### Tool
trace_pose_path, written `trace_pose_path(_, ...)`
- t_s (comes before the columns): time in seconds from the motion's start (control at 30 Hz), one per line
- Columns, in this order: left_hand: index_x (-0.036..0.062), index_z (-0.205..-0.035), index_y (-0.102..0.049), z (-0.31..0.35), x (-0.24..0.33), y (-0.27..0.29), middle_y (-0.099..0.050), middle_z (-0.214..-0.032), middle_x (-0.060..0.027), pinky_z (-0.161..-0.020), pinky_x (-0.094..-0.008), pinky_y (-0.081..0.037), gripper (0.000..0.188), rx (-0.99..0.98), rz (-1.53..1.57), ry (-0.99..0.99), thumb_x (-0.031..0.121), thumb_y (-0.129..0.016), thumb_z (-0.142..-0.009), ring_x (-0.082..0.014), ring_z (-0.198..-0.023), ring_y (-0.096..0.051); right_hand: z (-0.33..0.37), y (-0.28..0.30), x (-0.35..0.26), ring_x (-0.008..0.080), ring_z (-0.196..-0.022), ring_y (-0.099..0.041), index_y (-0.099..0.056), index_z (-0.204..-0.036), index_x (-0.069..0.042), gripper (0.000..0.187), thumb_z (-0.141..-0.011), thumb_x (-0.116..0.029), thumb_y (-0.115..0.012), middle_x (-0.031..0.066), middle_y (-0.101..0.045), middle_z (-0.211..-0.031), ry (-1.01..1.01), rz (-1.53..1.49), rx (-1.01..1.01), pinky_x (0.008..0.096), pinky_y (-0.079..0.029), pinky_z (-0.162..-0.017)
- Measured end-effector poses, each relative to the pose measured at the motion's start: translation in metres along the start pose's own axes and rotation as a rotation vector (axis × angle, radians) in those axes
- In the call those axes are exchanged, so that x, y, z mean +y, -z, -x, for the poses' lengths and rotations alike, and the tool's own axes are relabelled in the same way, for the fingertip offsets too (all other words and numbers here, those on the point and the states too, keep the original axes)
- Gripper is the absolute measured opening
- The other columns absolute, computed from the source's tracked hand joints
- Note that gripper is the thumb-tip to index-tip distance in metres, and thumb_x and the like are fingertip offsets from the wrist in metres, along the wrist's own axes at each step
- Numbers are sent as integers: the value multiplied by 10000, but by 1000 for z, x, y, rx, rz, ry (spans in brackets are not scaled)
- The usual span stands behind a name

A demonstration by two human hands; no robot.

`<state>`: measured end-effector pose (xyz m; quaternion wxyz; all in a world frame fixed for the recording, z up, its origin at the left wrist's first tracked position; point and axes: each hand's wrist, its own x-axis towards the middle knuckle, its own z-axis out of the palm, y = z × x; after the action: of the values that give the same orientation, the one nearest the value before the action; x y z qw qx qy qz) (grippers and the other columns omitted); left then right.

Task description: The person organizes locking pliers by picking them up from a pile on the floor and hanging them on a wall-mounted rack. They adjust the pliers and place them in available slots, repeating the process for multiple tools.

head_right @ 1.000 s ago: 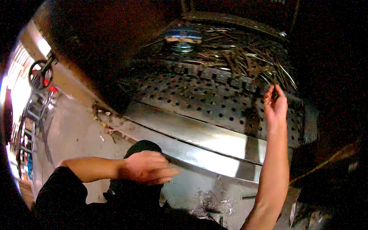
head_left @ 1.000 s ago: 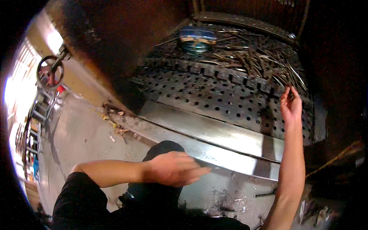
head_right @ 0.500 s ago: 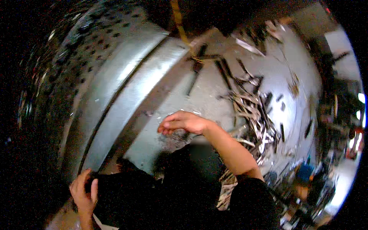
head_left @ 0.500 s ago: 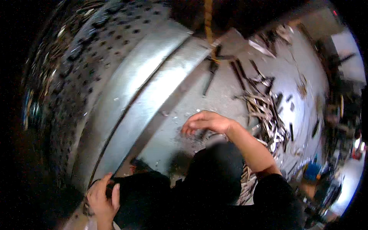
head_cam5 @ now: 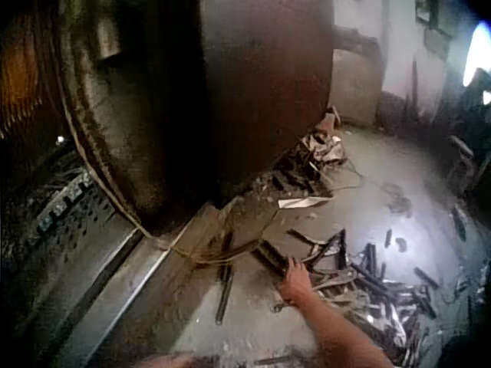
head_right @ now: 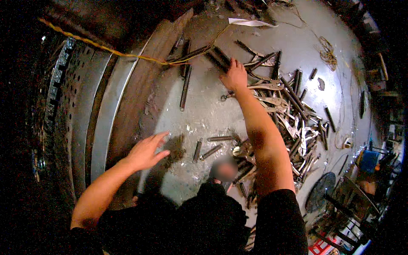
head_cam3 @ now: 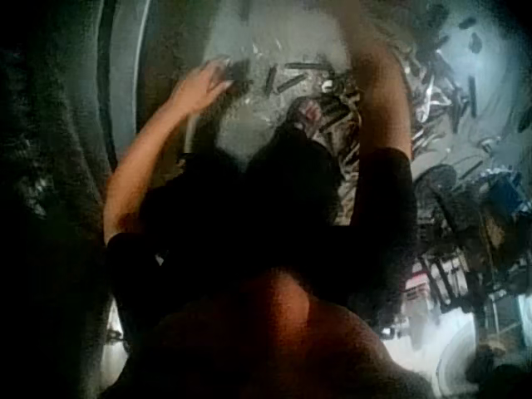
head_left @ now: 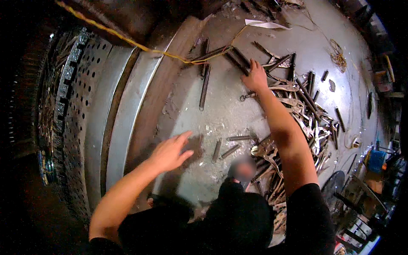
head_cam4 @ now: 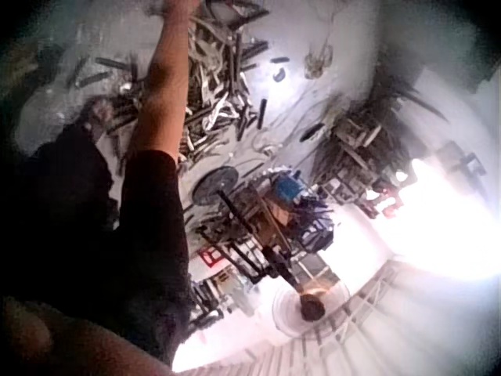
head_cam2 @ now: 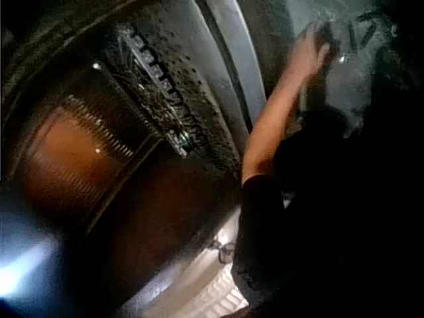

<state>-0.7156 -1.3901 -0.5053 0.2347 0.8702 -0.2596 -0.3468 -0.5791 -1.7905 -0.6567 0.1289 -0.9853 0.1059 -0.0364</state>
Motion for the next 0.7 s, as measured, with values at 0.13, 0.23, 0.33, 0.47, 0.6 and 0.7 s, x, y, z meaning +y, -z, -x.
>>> trace_pose_path(0.13,28,-1472,-376,-118,-7,-21,-512,-1377,-258,-1033,-497,-450,645,273,-36,45,298,-649,-953,-447,-1233,-531,-48,-28,2,384,-1280,-537,-408,-1458,-24,759,-840,-338,-715,191,-550,-1385,-121,147,-249,485,-430,-1063)
trace_pose_path(0.23,-11,-1479,-364,-181,-17,-17,-422,-1465,-292,-1092,-494,-412,646,408,-99,140,262,-633,-959,-470,-1306,-469,-54,-32,2,368,-1189,-602,-504,-1348,-48,567,-859,-276,-679,172,-598,-1317,-85,268,-303,478,-464,-1003)
trace_pose_path(0.33,-47,-1498,-319,-229,-38,-6,-331,-1539,-293,-1151,-486,-363,658,529,-269,99,205,-606,-962,-458,-1385,-392,-43,-50,3,327,-1091,-643,-599,-1202,-74,368,-875,-240,-633,148,-667,-1191,97,245,-173,463,-492,-911)
trace_pose_path(0.47,-34,-1540,-270,-274,-54,-1,-242,-1611,-251,-1215,-503,-261,703,581,-435,155,243,-585,-976,-414,-1512,-193,-32,-51,-3,290,-1087,-640,-647,-1140,-100,278,-886,-199,-593,110,-699,-1094,325,321,-276,440,-474,-913)
trace_pose_path(0.6,-30,-1536,-281,-310,-66,-4,-314,-1568,-288,-1198,-533,-270,757,692,-535,155,425,-549,-994,-464,-1478,-253,8,-15,-7,292,-1130,-614,-651,-1107,-87,261,-857,-108,-581,106,-685,-1097,494,287,-323,453,-449,-985)
trace_pose_path(0.7,-7,-1536,-295,-337,-40,1,-363,-1540,-289,-1149,-549,-344,800,586,-345,273,504,-554,-977,-478,-1414,-364,47,-13,12,300,-1104,-617,-662,-1119,-81,265,-876,-110,-562,113,-696,-1091,520,178,30,466,-422,-998)
